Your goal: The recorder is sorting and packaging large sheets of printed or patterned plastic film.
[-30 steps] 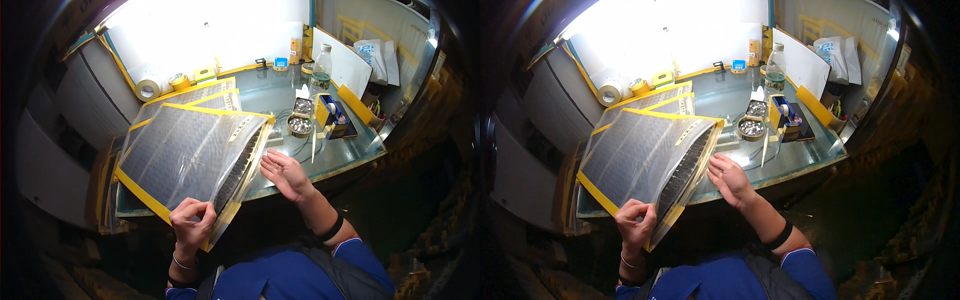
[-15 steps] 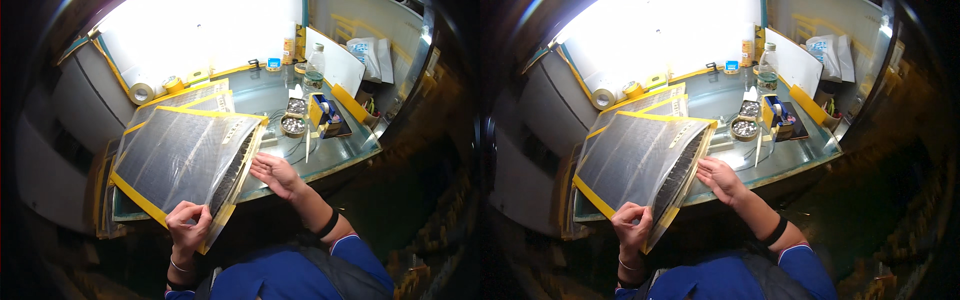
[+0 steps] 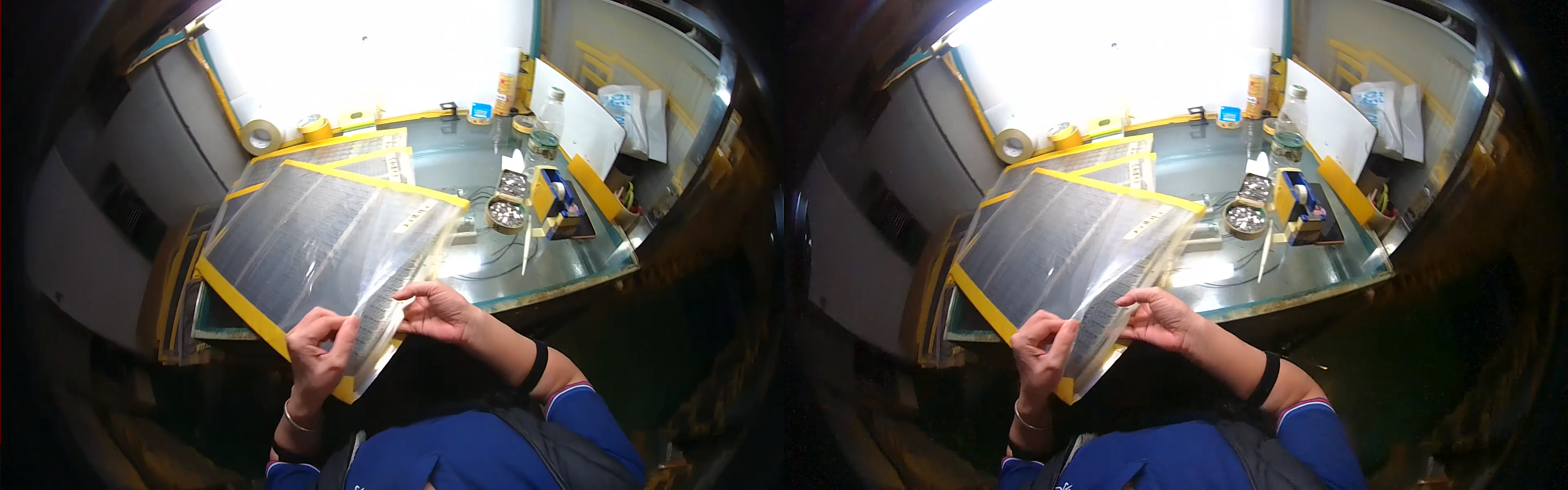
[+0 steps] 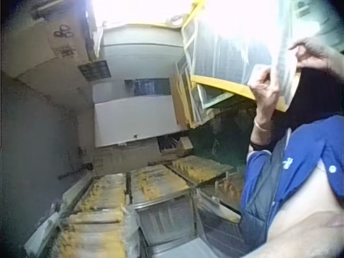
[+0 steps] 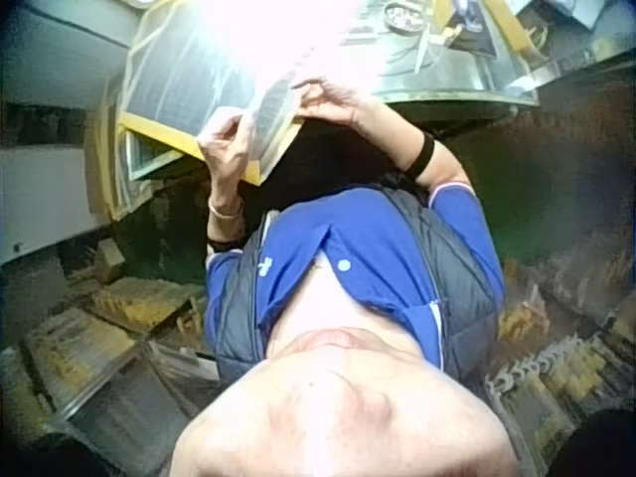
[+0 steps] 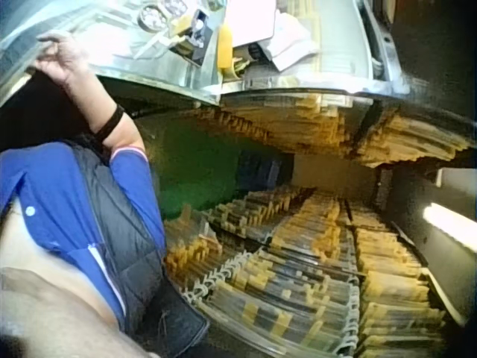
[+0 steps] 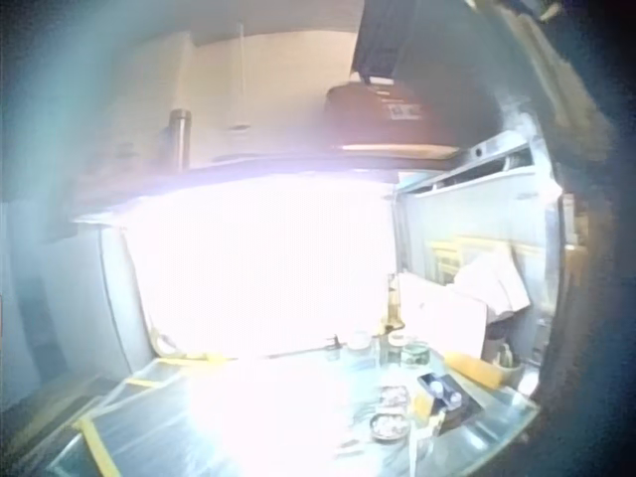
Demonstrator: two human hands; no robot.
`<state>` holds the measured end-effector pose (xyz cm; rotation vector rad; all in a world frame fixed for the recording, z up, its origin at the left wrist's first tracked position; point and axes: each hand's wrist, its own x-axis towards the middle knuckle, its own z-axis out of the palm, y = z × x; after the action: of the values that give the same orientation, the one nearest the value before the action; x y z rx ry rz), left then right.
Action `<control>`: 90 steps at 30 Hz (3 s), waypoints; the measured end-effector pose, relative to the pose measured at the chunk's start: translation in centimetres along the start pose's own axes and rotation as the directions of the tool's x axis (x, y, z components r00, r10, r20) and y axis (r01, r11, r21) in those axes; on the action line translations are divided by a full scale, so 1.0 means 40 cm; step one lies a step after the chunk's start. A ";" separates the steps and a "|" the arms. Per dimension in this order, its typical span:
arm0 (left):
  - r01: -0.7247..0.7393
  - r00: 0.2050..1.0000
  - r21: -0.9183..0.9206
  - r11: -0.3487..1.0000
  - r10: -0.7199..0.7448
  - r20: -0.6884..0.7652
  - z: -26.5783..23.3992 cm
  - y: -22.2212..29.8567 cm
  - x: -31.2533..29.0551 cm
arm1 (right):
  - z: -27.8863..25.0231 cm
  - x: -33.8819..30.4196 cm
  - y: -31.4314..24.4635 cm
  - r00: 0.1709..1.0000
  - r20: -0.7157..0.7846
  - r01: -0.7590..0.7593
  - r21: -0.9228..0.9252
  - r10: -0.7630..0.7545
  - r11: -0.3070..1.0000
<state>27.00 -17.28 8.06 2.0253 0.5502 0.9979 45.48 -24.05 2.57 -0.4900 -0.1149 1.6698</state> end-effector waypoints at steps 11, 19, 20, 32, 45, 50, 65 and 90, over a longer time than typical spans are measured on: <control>-0.264 0.950 0.294 0.919 0.301 -0.087 -0.080 -0.015 0.007 | -0.012 0.014 0.032 0.873 -0.273 0.312 -0.323 -0.403 0.894; 0.363 0.751 -0.818 0.446 -0.660 -0.026 -0.246 -0.229 -0.101 | 0.002 -0.122 -0.030 0.860 0.028 0.418 -0.609 -0.509 0.674; 0.173 0.769 -0.861 0.478 -0.612 -0.185 -0.250 -0.282 -0.096 | -0.022 -0.144 -0.053 0.846 0.038 0.462 -0.550 -0.532 0.696; -0.465 0.404 -0.801 0.378 -0.715 -0.571 -0.567 -0.534 0.107 | 0.058 -0.298 -0.140 0.672 0.092 0.525 -0.759 -0.735 0.385; 0.129 0.728 -0.768 0.627 -0.586 -0.357 -0.285 -0.344 0.113 | 0.016 -0.437 -0.115 0.592 -0.178 0.250 -0.887 -0.786 0.389; -0.002 0.374 -0.684 0.730 -0.634 -0.677 -0.469 -0.487 0.263 | 0.016 -0.513 -0.132 0.467 -0.208 0.267 -0.893 -0.859 0.362; 0.261 0.681 -0.732 0.629 -0.658 -0.322 -0.348 -0.534 0.203 | -0.058 -0.814 -0.167 0.023 -0.341 0.433 -0.844 -0.940 0.317; 0.620 0.773 -0.742 0.256 -0.366 0.519 -0.421 -0.292 0.091 | -0.035 -0.454 -0.213 0.672 -0.282 0.413 -0.625 -0.685 0.662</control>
<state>15.25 -0.17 6.60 0.8301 0.3491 0.4166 55.32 -40.44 8.83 -1.1606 -0.3093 0.8114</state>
